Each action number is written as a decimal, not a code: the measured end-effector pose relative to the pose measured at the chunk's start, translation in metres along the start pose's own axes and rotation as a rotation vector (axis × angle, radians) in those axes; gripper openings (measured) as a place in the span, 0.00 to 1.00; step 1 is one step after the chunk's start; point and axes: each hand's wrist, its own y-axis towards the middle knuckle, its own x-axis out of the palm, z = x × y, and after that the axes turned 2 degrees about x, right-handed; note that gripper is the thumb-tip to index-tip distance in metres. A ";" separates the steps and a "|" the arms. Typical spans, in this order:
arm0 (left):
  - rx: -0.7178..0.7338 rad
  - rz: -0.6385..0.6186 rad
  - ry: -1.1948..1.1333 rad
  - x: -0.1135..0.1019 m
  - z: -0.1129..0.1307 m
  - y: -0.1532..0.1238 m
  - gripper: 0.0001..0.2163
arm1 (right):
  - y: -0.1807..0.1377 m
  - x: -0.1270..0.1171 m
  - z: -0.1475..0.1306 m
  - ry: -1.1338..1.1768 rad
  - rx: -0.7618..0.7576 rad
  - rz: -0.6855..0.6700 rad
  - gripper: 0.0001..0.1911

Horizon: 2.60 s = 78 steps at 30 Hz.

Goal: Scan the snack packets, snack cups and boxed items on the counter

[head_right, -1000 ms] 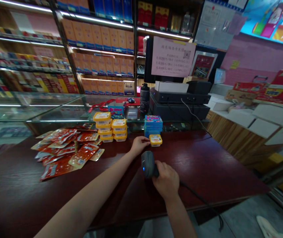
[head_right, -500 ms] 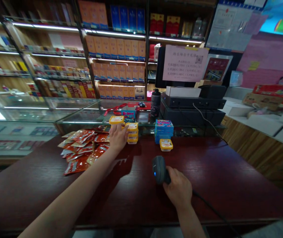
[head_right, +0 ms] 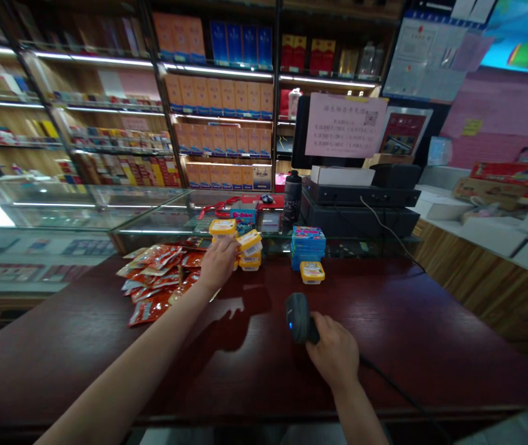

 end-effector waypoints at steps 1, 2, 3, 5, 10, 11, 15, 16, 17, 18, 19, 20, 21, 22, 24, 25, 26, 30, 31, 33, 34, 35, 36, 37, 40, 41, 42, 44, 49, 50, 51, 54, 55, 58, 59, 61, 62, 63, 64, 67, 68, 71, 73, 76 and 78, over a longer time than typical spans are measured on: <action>-0.044 -0.004 -0.029 0.000 0.002 -0.009 0.08 | 0.000 -0.001 -0.001 0.002 -0.001 -0.018 0.14; -0.088 -0.011 -0.059 0.001 0.004 -0.020 0.08 | 0.001 -0.002 -0.002 0.003 -0.001 -0.043 0.14; -0.124 -0.023 -0.090 0.002 0.005 -0.030 0.08 | 0.002 -0.004 -0.003 0.005 0.000 -0.073 0.14; -0.171 -0.052 -0.145 0.006 0.008 -0.051 0.08 | 0.004 -0.007 -0.007 0.021 -0.003 -0.140 0.15; -0.261 -0.101 -0.210 0.016 0.012 -0.080 0.07 | 0.011 -0.015 -0.023 0.204 0.019 -0.282 0.19; -0.274 -0.108 -0.215 0.017 0.013 -0.082 0.07 | 0.012 -0.016 -0.027 0.254 0.032 -0.314 0.19; -0.310 -0.141 -0.226 0.019 0.013 -0.085 0.06 | 0.017 -0.018 -0.045 0.526 0.058 -0.369 0.15; -0.316 -0.147 -0.225 0.019 0.013 -0.086 0.06 | 0.018 -0.019 -0.049 0.593 0.070 -0.367 0.15; -0.320 -0.150 -0.224 0.019 0.013 -0.086 0.06 | 0.019 -0.020 -0.052 0.648 0.087 -0.355 0.15; -0.323 -0.149 -0.224 0.019 0.013 -0.087 0.06 | 0.019 -0.022 -0.056 0.692 0.101 -0.344 0.15; -0.324 -0.144 -0.224 0.020 0.013 -0.088 0.06 | 0.019 -0.024 -0.058 0.728 0.107 -0.336 0.16; -0.324 -0.140 -0.223 0.020 0.013 -0.089 0.06 | 0.019 -0.026 -0.060 0.755 0.108 -0.334 0.16; -0.322 -0.138 -0.223 0.021 0.013 -0.090 0.06 | 0.020 -0.027 -0.061 0.778 0.104 -0.337 0.16; -0.319 -0.138 -0.223 0.021 0.013 -0.090 0.05 | 0.020 -0.027 -0.061 0.796 0.100 -0.342 0.17; -0.315 -0.143 -0.228 0.021 0.013 -0.091 0.05 | 0.019 -0.026 -0.059 0.819 0.100 -0.362 0.17; -0.316 -0.146 -0.233 0.021 0.013 -0.090 0.05 | 0.019 -0.024 -0.057 0.826 0.104 -0.369 0.17; -0.318 -0.147 -0.238 0.021 0.013 -0.090 0.04 | 0.019 -0.022 -0.056 0.832 0.108 -0.371 0.17; -0.326 -0.153 -0.242 0.019 0.015 -0.088 0.04 | 0.019 -0.017 -0.051 0.840 0.110 -0.364 0.17; -0.324 -0.156 -0.241 0.019 0.016 -0.088 0.04 | 0.019 -0.017 -0.052 0.840 0.111 -0.369 0.17; -0.316 -0.160 -0.243 0.018 0.016 -0.088 0.04 | 0.018 -0.017 -0.053 0.847 0.116 -0.377 0.17; -0.312 -0.161 -0.245 0.018 0.016 -0.088 0.04 | 0.018 -0.018 -0.054 0.854 0.122 -0.373 0.16; -0.307 -0.162 -0.246 0.018 0.016 -0.089 0.04 | 0.018 -0.018 -0.055 0.858 0.129 -0.367 0.16; -0.304 -0.164 -0.246 0.018 0.016 -0.089 0.04 | 0.018 -0.018 -0.056 0.856 0.132 -0.359 0.16; -0.302 -0.166 -0.245 0.018 0.016 -0.089 0.04 | 0.018 -0.018 -0.056 0.847 0.132 -0.349 0.16; -0.296 -0.169 -0.241 0.017 0.016 -0.089 0.04 | 0.018 -0.018 -0.054 0.750 0.102 -0.331 0.17; -0.291 -0.168 -0.240 0.016 0.016 -0.089 0.04 | 0.018 -0.019 -0.053 0.682 0.083 -0.326 0.16; -0.284 -0.165 -0.240 0.016 0.016 -0.089 0.05 | 0.018 -0.021 -0.051 0.589 0.067 -0.323 0.15; -0.269 -0.152 -0.244 0.015 0.016 -0.089 0.05 | 0.016 -0.024 -0.047 0.359 0.039 -0.326 0.13; -0.185 -0.124 -0.284 0.013 0.018 -0.090 0.06 | 0.010 -0.022 -0.025 0.016 -0.149 -0.351 0.21; -0.158 -0.126 -0.291 0.013 0.019 -0.090 0.06 | 0.008 -0.018 -0.019 -0.017 -0.183 -0.350 0.21; -0.131 -0.129 -0.294 0.013 0.020 -0.090 0.06 | 0.006 -0.015 -0.013 -0.039 -0.205 -0.357 0.21; -0.053 -0.141 -0.274 0.014 0.025 -0.086 0.07 | 0.001 -0.006 -0.002 -0.077 -0.213 -0.321 0.20; -0.027 -0.143 -0.268 0.015 0.028 -0.084 0.07 | 0.000 -0.004 -0.001 -0.081 -0.206 -0.298 0.20; 0.082 -0.139 -0.282 0.017 0.039 -0.069 0.08 | -0.001 -0.003 -0.002 -0.073 -0.179 -0.252 0.20; 0.129 -0.140 -0.291 0.018 0.044 -0.063 0.09 | -0.001 -0.003 -0.003 -0.067 -0.170 -0.248 0.19; 0.222 -0.147 -0.298 0.021 0.056 -0.046 0.09 | 0.000 -0.004 -0.005 -0.051 -0.155 -0.245 0.18; 0.262 -0.152 -0.293 0.022 0.063 -0.037 0.10 | 0.001 -0.004 -0.005 -0.042 -0.150 -0.245 0.18; 0.298 -0.160 -0.285 0.025 0.070 -0.028 0.10 | 0.001 -0.004 -0.005 -0.032 -0.148 -0.245 0.17; 0.328 -0.167 -0.274 0.027 0.077 -0.018 0.10 | 0.002 -0.004 -0.005 -0.021 -0.145 -0.244 0.17; 0.404 -0.169 -0.242 0.036 0.098 0.012 0.09 | 0.003 -0.003 -0.004 -0.010 -0.125 -0.228 0.16; 0.431 -0.166 -0.233 0.038 0.104 0.021 0.09 | 0.003 -0.003 -0.004 -0.012 -0.117 -0.219 0.16; 0.518 -0.161 -0.200 0.046 0.117 0.043 0.09 | 0.004 -0.004 -0.004 -0.016 -0.102 -0.205 0.13; 0.584 -0.170 -0.168 0.051 0.122 0.053 0.09 | 0.004 -0.004 -0.004 -0.005 -0.092 -0.207 0.12; 0.677 -0.204 -0.117 0.059 0.126 0.062 0.10 | 0.005 -0.005 -0.004 0.015 -0.078 -0.217 0.13; 0.714 -0.234 -0.094 0.065 0.128 0.064 0.10 | 0.006 -0.005 -0.004 0.021 -0.071 -0.230 0.14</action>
